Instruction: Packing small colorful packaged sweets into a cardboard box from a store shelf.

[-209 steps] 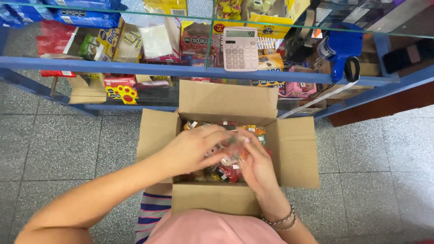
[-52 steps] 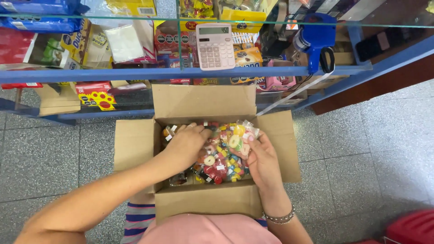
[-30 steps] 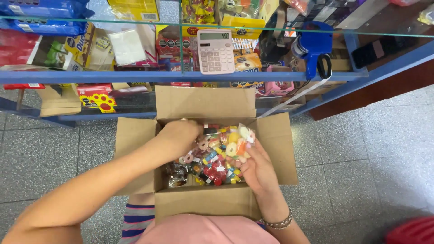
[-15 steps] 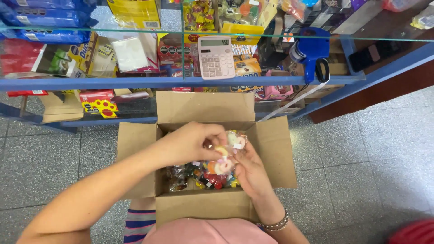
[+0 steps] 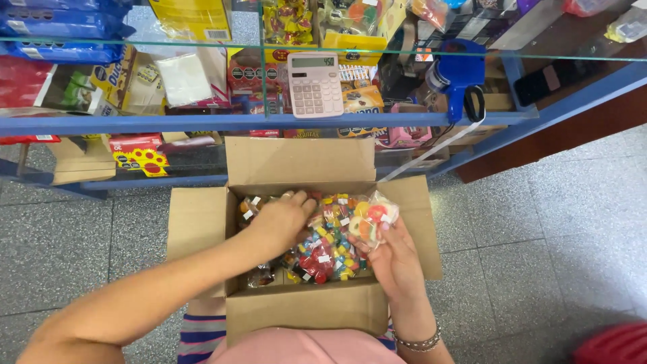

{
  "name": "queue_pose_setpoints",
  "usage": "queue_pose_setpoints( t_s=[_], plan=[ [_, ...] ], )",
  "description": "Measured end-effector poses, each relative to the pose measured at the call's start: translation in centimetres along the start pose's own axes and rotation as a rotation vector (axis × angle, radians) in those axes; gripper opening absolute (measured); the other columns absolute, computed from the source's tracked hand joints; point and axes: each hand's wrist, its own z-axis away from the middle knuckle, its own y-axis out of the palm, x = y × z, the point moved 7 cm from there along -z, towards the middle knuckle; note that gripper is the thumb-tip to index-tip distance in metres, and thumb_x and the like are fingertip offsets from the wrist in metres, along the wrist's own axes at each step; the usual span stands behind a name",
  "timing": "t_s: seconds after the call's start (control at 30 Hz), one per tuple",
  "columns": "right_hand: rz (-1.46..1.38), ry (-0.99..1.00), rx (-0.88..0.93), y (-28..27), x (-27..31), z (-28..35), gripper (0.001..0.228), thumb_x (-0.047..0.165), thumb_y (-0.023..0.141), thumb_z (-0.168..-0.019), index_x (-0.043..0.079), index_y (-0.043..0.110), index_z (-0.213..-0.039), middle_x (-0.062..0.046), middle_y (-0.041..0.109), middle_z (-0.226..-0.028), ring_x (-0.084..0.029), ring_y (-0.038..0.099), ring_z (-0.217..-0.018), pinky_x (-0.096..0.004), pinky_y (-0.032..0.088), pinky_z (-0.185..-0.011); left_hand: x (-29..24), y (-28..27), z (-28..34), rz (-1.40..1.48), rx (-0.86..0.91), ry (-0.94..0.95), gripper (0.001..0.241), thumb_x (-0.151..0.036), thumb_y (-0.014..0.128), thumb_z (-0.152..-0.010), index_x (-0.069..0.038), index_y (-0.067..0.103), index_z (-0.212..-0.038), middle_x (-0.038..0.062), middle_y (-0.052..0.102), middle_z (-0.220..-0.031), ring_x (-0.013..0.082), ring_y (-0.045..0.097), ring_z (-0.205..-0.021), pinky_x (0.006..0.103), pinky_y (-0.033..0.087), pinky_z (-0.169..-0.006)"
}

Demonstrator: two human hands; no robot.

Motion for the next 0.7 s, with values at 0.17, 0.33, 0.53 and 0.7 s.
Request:
queue_pose_setpoints(
  t_s=[0.17, 0.33, 0.53, 0.7],
  plan=[
    [-0.024, 0.029, -0.032, 2.3, 0.5, 0.7, 0.059, 0.019, 0.055, -0.094, 0.006, 0.037, -0.149, -0.022, 0.058, -0.141, -0.035, 0.064, -0.119, -0.057, 0.056, -0.097, 0.9, 0.0, 0.2, 0.024, -0.037, 0.044, 0.028, -0.024, 0.075, -0.085, -0.014, 0.07, -0.11, 0.005, 0.068, -0.092, 0.0288, 0.072, -0.09, 0.0402, 0.06, -0.076],
    [-0.039, 0.1, -0.083, 4.7, 0.1, 1.5, 0.062, 0.014, 0.057, -0.091, 0.006, 0.037, -0.149, -0.023, 0.055, -0.143, -0.038, 0.06, -0.124, -0.059, 0.052, -0.104, 0.1, -6.9, 1.3, 0.359, -0.213, -0.131, 0.031, -0.036, 0.067, -0.091, -0.019, 0.069, -0.117, 0.008, 0.07, -0.093, 0.0336, 0.073, -0.092, 0.0453, 0.059, -0.078],
    [-0.125, 0.02, -0.167, 8.1, 0.5, 2.5, 0.042, 0.004, 0.055, -0.096, 0.002, 0.051, -0.138, -0.018, 0.063, -0.125, -0.026, 0.061, -0.11, -0.038, 0.047, -0.104, -9.8, -9.8, 2.6, 0.098, -0.465, 0.005, 0.042, -0.042, 0.064, -0.097, -0.009, 0.061, -0.123, 0.01, 0.065, -0.103, 0.027, 0.07, -0.07, 0.0392, 0.056, -0.049],
    [-0.099, -0.03, -0.159, 8.0, 0.7, 3.0, 0.049, 0.037, 0.041, -0.1, 0.002, 0.052, -0.133, -0.018, 0.062, -0.125, -0.029, 0.058, -0.122, -0.041, 0.045, -0.109, -10.9, -8.9, 2.2, 0.409, -0.309, 0.068, 0.031, -0.029, 0.053, -0.103, -0.006, 0.063, -0.122, 0.013, 0.064, -0.104, 0.033, 0.068, -0.081, 0.0457, 0.057, -0.061]
  ],
)
